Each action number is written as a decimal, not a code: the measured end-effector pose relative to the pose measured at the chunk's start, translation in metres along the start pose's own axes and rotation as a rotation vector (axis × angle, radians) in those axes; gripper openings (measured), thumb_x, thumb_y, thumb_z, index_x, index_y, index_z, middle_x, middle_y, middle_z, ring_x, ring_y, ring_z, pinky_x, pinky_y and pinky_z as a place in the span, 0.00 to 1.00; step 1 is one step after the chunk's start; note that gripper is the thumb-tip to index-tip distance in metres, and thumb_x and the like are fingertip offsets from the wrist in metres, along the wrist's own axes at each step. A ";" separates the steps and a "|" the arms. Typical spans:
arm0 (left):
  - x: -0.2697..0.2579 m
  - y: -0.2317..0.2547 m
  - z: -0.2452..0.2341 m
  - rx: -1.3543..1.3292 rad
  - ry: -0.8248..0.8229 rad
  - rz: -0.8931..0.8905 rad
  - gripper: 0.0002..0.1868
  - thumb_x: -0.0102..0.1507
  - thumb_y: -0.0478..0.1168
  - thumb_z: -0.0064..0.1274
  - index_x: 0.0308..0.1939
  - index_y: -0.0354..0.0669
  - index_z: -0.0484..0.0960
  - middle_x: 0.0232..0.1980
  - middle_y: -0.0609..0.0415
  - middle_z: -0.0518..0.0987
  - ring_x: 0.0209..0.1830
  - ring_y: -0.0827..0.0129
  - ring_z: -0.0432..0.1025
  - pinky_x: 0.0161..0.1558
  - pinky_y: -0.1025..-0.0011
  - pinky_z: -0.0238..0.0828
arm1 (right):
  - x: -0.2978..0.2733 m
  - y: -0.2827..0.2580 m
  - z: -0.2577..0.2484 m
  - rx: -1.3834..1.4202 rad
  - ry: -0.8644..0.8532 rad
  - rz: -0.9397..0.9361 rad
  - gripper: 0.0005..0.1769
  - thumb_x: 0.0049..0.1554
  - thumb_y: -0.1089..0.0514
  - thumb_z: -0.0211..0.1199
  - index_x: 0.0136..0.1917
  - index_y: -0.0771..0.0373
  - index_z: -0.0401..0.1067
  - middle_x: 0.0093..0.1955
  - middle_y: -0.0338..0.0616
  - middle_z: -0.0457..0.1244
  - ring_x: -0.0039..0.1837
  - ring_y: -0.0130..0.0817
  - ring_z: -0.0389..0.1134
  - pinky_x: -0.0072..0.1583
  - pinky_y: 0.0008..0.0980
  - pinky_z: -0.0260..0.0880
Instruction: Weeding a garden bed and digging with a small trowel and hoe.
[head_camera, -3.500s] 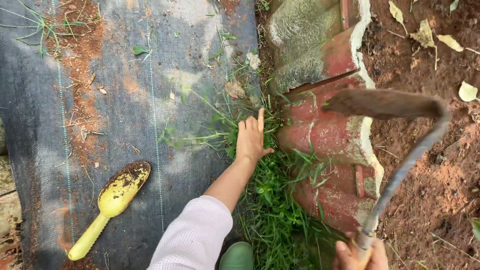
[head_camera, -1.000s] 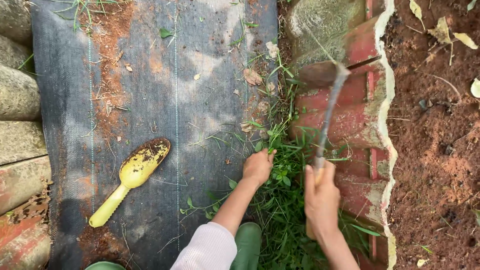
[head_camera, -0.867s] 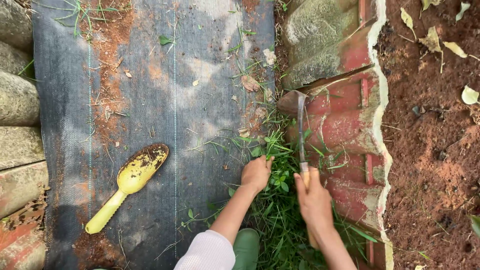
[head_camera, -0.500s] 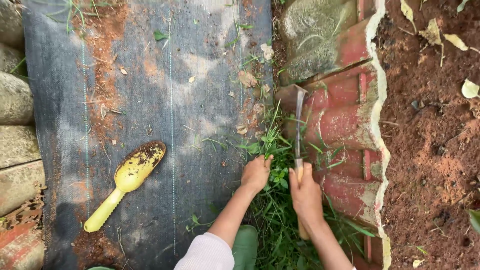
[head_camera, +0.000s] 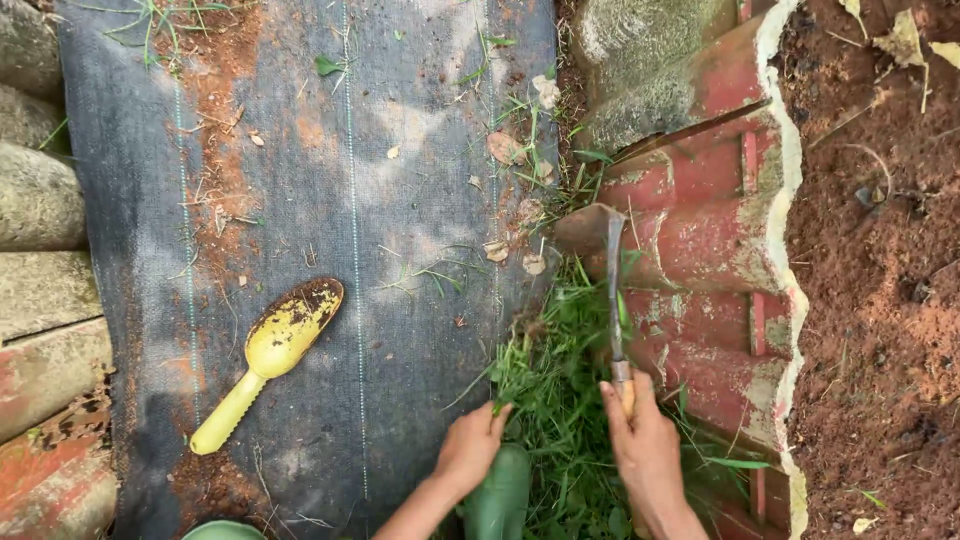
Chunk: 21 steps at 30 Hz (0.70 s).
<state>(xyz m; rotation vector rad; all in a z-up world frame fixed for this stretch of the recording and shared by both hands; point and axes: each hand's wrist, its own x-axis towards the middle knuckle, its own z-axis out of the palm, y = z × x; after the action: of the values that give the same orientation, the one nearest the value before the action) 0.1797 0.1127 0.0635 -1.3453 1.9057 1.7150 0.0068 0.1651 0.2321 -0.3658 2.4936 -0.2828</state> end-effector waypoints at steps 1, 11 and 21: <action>0.001 0.001 -0.013 -0.001 0.007 -0.003 0.23 0.73 0.54 0.39 0.44 0.37 0.79 0.28 0.39 0.79 0.31 0.47 0.77 0.41 0.49 0.72 | -0.006 -0.003 -0.004 0.000 -0.004 -0.007 0.18 0.63 0.43 0.53 0.63 0.50 0.63 0.26 0.46 0.62 0.28 0.36 0.65 0.34 0.41 0.62; -0.025 0.063 -0.133 0.132 0.249 0.329 0.21 0.69 0.54 0.43 0.46 0.38 0.75 0.26 0.35 0.78 0.30 0.38 0.75 0.34 0.45 0.70 | 0.007 0.051 0.026 0.073 0.094 -0.197 0.21 0.62 0.43 0.56 0.65 0.50 0.63 0.27 0.44 0.62 0.28 0.34 0.64 0.34 0.38 0.63; -0.068 0.136 -0.299 0.336 0.482 0.304 0.24 0.71 0.57 0.38 0.42 0.40 0.76 0.30 0.37 0.80 0.34 0.37 0.75 0.38 0.44 0.71 | -0.012 0.039 -0.008 0.261 0.159 -0.066 0.22 0.60 0.51 0.63 0.66 0.55 0.69 0.24 0.44 0.60 0.25 0.28 0.60 0.31 0.31 0.60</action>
<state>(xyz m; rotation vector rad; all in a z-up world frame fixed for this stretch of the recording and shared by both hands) 0.2292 -0.1359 0.2841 -1.4847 2.6380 1.1606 0.0040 0.2070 0.2339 -0.3279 2.5592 -0.6803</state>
